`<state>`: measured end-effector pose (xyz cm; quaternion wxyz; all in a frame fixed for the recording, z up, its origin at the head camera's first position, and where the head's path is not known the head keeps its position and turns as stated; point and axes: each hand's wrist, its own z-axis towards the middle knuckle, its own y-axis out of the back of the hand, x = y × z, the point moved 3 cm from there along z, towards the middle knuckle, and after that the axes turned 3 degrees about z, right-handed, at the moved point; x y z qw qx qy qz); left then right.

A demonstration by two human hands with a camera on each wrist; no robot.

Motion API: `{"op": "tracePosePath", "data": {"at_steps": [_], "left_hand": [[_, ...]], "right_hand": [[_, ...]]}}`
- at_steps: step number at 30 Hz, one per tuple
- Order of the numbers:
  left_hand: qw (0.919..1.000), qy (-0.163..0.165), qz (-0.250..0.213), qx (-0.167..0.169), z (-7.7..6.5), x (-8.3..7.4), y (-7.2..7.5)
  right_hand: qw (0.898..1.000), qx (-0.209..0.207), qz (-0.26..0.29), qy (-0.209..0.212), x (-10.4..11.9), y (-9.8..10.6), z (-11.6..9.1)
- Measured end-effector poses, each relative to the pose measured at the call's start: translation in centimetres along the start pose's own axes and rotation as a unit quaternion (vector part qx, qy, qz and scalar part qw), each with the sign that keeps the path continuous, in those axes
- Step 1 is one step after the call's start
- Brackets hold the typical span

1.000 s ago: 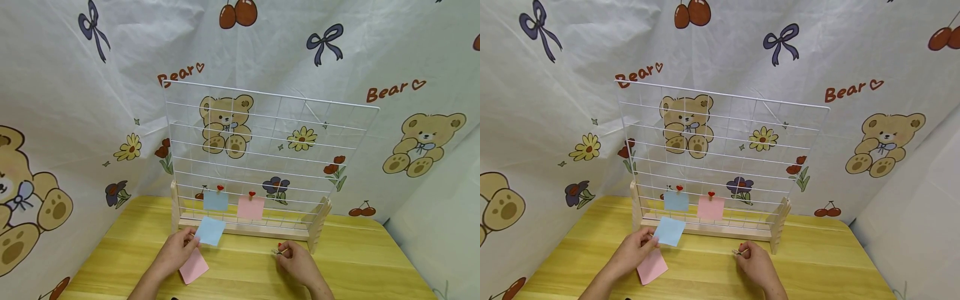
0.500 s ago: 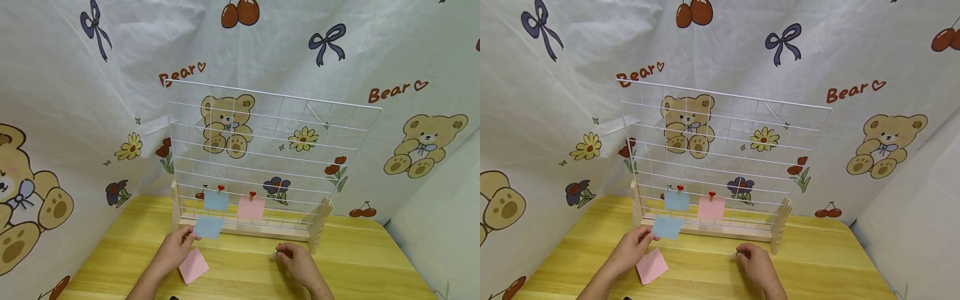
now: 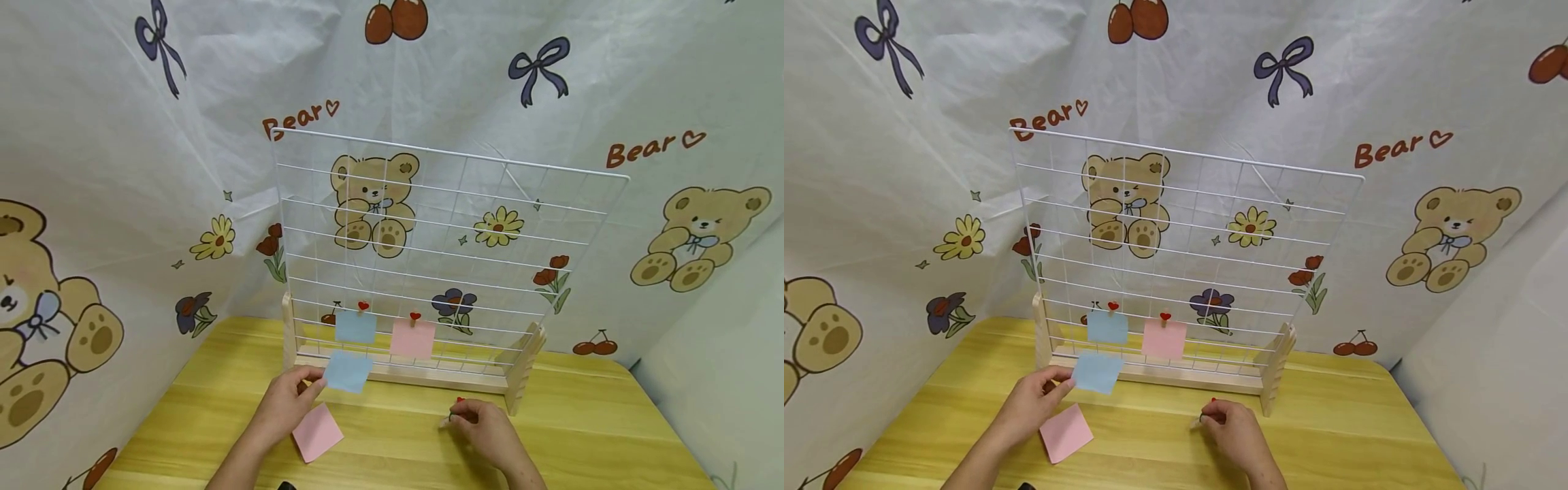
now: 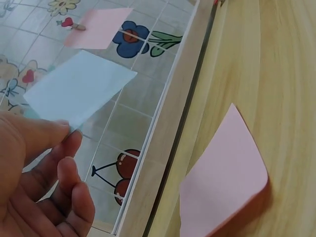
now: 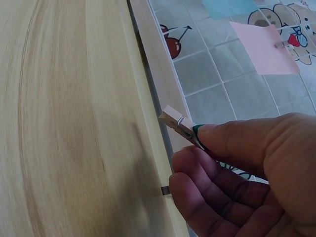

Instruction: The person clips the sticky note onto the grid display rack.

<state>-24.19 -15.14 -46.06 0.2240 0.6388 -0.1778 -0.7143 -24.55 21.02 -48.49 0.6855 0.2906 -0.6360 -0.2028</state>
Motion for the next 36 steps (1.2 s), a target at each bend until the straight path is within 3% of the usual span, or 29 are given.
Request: {"op": "tracePosePath", "data": {"at_steps": [13,18,27,36], "left_hand": [[0.9962,0.028,-0.078,-0.029,1.3,-0.6,0.1],[0.9933,0.023,-0.108,-0.035,2.6,-2.4,0.7],[0.993,-0.042,-0.099,-0.049,5.1,-6.2,2.4],[0.991,-0.036,-0.113,-0.062,6.9,-8.6,4.0]], "right_hand": [[1.0,-0.007,0.011,0.002,0.7,0.0,-0.2],[1.0,-0.003,0.022,0.01,1.0,-0.1,-0.2],[1.0,-0.008,0.023,0.0,1.1,-0.2,-0.2],[1.0,-0.01,0.007,0.006,1.1,-0.3,-0.1]]}}
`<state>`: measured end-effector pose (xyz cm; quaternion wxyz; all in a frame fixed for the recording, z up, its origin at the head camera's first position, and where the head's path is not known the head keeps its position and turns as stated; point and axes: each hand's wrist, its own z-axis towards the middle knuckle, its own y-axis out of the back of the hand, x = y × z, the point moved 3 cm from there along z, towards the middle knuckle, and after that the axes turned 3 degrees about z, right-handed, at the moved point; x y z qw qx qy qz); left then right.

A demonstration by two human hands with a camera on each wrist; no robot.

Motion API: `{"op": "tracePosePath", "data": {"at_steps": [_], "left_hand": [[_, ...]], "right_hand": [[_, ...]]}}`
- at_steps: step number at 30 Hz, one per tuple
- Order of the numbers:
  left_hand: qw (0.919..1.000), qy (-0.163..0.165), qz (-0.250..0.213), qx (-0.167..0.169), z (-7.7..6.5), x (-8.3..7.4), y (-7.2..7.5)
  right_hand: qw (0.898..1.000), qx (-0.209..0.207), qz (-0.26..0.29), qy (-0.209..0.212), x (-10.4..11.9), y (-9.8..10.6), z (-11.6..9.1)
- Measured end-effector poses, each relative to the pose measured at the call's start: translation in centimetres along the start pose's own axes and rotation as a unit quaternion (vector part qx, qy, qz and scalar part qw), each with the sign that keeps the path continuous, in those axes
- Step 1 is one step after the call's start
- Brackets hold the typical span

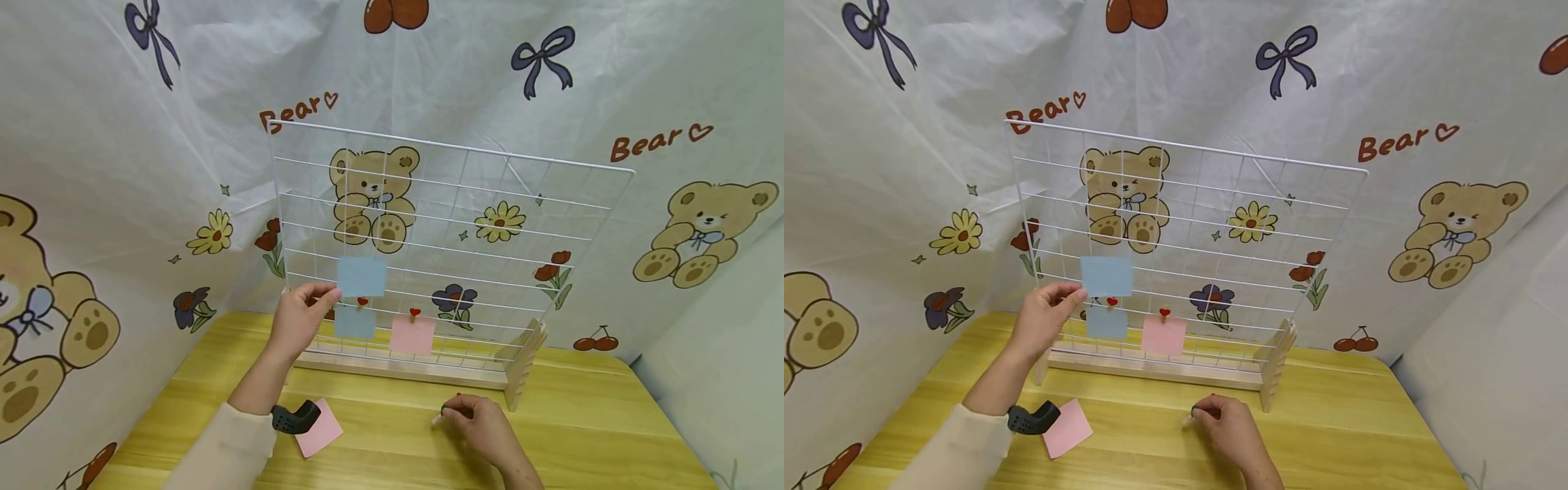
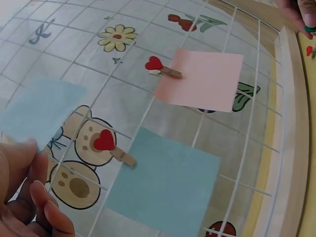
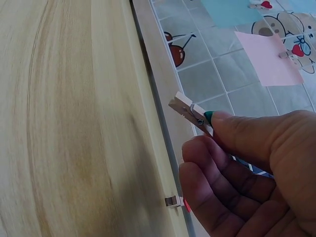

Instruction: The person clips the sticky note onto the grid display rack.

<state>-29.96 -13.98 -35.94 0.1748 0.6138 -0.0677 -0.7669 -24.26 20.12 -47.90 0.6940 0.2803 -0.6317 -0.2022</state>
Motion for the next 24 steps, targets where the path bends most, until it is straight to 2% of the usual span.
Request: {"op": "tracePosePath", "data": {"at_steps": [10,15,19,24], "left_hand": [[0.9999,0.008,0.003,-0.013,1.4,-1.5,0.9],[0.9999,0.007,-0.001,-0.012,1.8,-2.0,0.9],[0.9999,0.007,0.0,-0.011,2.0,-2.2,0.9],[0.9998,0.012,0.006,-0.014,2.2,-2.5,0.9]], "right_hand": [[1.0,-0.001,0.002,0.004,0.6,-0.2,0.1],[0.999,0.025,0.029,0.018,1.2,-0.7,0.1],[0.998,0.035,0.033,0.041,2.0,-1.5,0.2],[0.996,0.004,-0.01,0.088,4.3,-1.8,0.8]]}}
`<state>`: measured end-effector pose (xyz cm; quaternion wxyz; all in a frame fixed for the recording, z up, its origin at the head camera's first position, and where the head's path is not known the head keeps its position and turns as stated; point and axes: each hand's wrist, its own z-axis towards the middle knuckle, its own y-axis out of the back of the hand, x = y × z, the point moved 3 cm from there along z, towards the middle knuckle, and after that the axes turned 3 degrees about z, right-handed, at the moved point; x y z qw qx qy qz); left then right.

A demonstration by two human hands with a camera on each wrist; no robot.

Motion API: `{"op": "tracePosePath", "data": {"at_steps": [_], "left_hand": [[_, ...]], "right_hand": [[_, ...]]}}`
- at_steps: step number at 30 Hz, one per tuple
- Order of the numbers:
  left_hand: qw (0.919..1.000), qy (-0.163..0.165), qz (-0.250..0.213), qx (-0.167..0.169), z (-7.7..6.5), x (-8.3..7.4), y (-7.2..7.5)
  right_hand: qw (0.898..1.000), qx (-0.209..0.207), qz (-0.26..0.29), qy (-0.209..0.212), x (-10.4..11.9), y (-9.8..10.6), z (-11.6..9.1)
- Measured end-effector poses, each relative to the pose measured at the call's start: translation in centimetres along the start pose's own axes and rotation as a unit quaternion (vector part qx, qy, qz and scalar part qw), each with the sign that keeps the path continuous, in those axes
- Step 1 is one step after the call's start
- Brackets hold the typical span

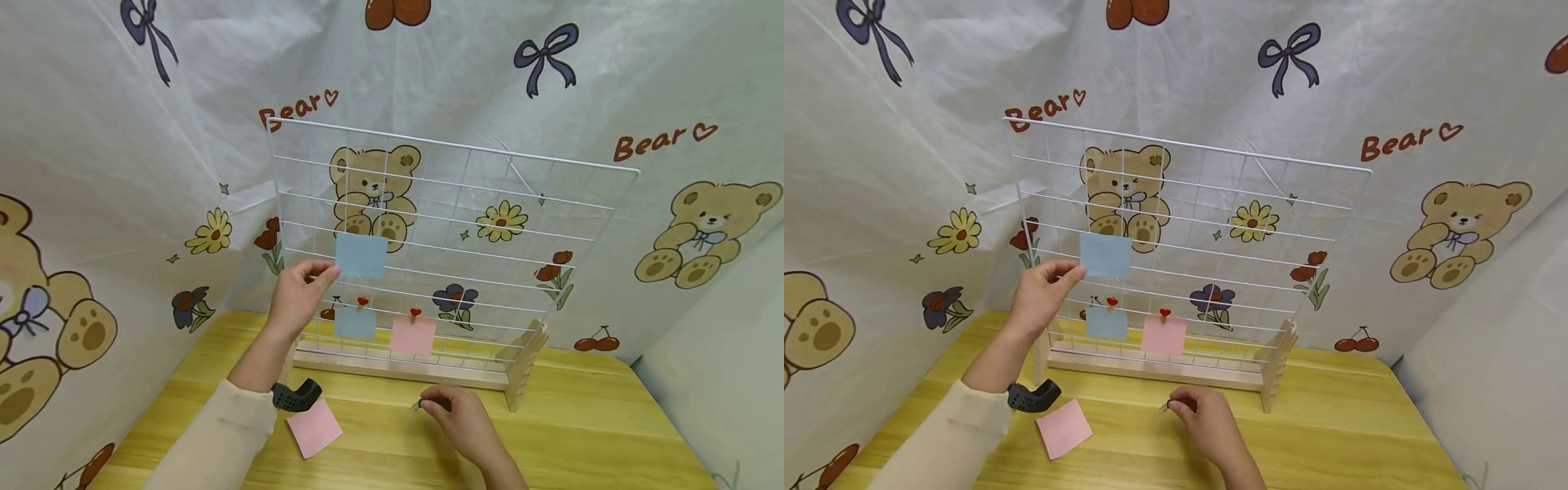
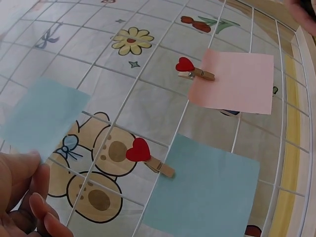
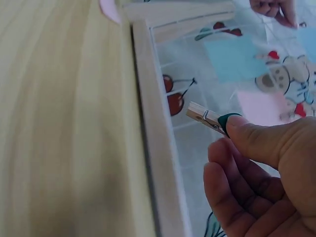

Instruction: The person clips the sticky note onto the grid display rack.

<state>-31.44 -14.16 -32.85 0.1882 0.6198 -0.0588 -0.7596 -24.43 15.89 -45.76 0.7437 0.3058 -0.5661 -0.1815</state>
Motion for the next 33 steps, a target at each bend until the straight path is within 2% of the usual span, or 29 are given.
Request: {"op": "tracePosePath", "data": {"at_steps": [9,14,17,21,25,30,33], "left_hand": [[0.9998,0.001,0.015,-0.015,0.2,0.1,0.1],[0.9997,-0.003,0.014,-0.019,0.4,0.3,0.2],[0.9997,-0.005,0.016,-0.016,0.5,0.3,0.2],[0.9998,-0.006,0.011,-0.012,0.5,0.3,0.1],[0.9998,-0.008,0.006,-0.014,0.5,0.3,0.1],[0.9998,-0.011,-0.001,-0.015,0.5,0.2,0.0],[0.9999,-0.008,-0.005,-0.014,0.5,0.2,0.0]], "right_hand": [[0.993,-0.079,-0.026,0.079,7.4,2.4,3.0],[0.976,-0.133,-0.056,0.16,11.6,4.7,5.4],[0.967,-0.154,-0.061,0.193,13.9,6.0,7.0],[0.96,-0.174,-0.061,0.208,16.7,7.2,9.0],[0.95,-0.202,-0.083,0.221,18.8,7.8,10.7],[0.933,-0.23,-0.115,0.251,20.6,7.9,12.0],[0.931,-0.232,-0.127,0.252,21.3,7.8,12.4]]}}
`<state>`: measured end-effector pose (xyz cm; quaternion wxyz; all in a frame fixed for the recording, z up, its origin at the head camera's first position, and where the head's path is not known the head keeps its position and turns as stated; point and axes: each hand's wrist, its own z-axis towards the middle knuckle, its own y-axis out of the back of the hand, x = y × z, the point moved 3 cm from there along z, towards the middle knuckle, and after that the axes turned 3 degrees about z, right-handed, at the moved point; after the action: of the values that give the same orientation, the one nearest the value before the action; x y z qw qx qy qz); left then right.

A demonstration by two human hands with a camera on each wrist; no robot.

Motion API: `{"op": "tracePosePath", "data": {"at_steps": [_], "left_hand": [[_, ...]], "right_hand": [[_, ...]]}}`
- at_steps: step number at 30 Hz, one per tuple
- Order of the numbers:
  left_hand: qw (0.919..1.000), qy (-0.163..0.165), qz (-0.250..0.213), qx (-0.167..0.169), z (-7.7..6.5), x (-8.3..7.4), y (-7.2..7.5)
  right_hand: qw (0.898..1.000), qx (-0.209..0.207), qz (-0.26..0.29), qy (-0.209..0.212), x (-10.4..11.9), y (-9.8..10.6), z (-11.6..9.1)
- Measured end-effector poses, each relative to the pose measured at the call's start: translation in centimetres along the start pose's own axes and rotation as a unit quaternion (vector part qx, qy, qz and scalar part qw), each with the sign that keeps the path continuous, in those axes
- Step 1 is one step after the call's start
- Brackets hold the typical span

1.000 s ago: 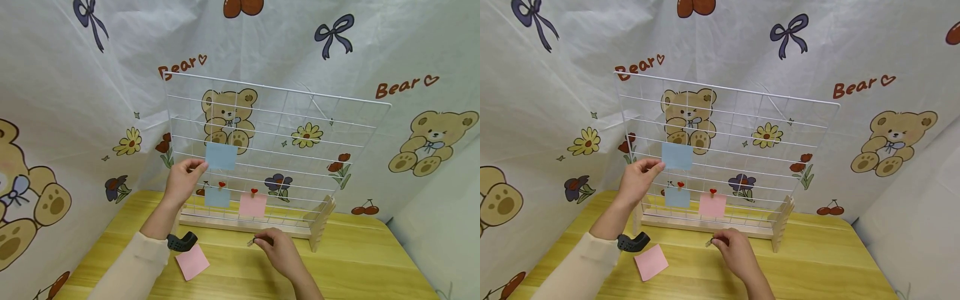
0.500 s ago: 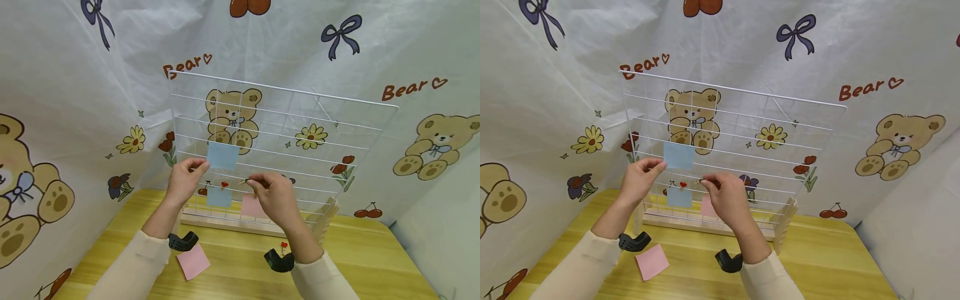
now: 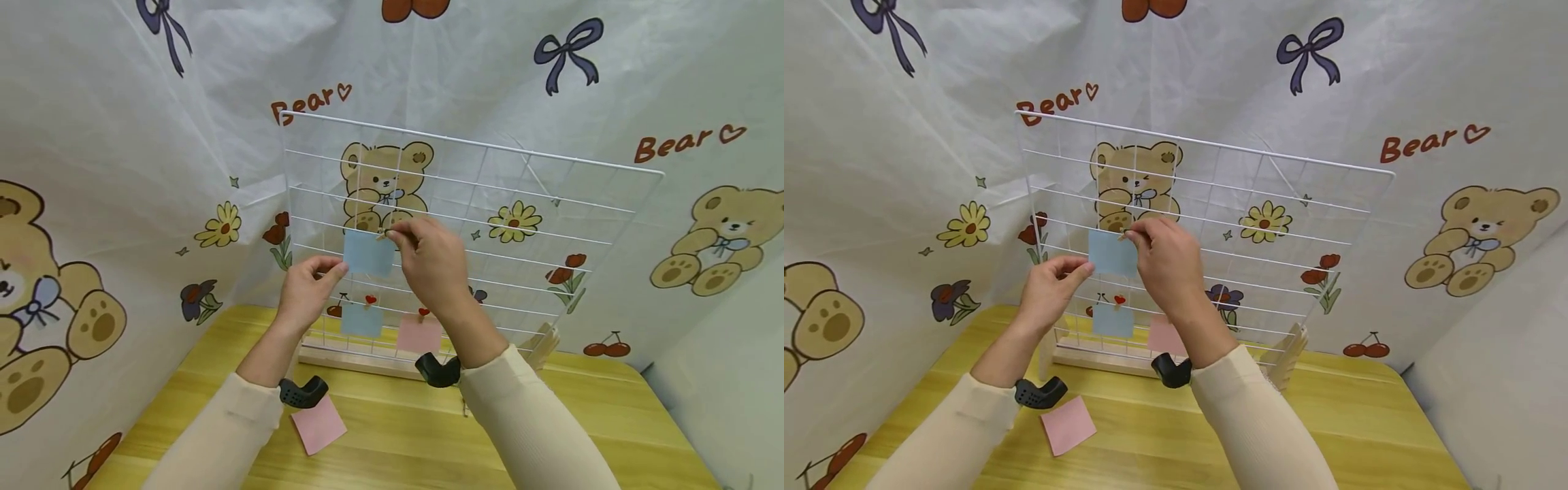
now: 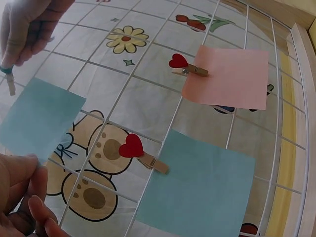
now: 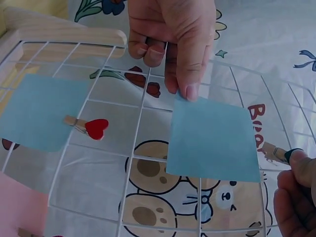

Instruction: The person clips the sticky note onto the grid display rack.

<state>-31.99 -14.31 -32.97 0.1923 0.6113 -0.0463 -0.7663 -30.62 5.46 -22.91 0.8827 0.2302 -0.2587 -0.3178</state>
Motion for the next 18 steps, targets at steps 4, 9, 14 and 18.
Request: {"op": "tracePosePath", "data": {"at_steps": [4,9,14,18], "left_hand": [[1.0,0.006,0.001,0.003,0.0,-0.1,0.0],[1.0,0.006,0.006,0.005,0.1,-0.1,0.0],[1.0,0.002,0.007,0.003,0.1,-0.2,0.0],[1.0,0.0,0.008,0.0,0.1,-0.3,0.1]], "right_hand": [[1.0,0.02,-0.02,-0.013,0.4,-0.3,0.6],[0.998,0.046,-0.037,-0.023,0.5,-0.6,1.0],[0.997,0.063,-0.044,-0.029,0.6,-0.7,1.3],[0.995,0.076,-0.049,-0.034,0.9,-0.8,1.5]]}}
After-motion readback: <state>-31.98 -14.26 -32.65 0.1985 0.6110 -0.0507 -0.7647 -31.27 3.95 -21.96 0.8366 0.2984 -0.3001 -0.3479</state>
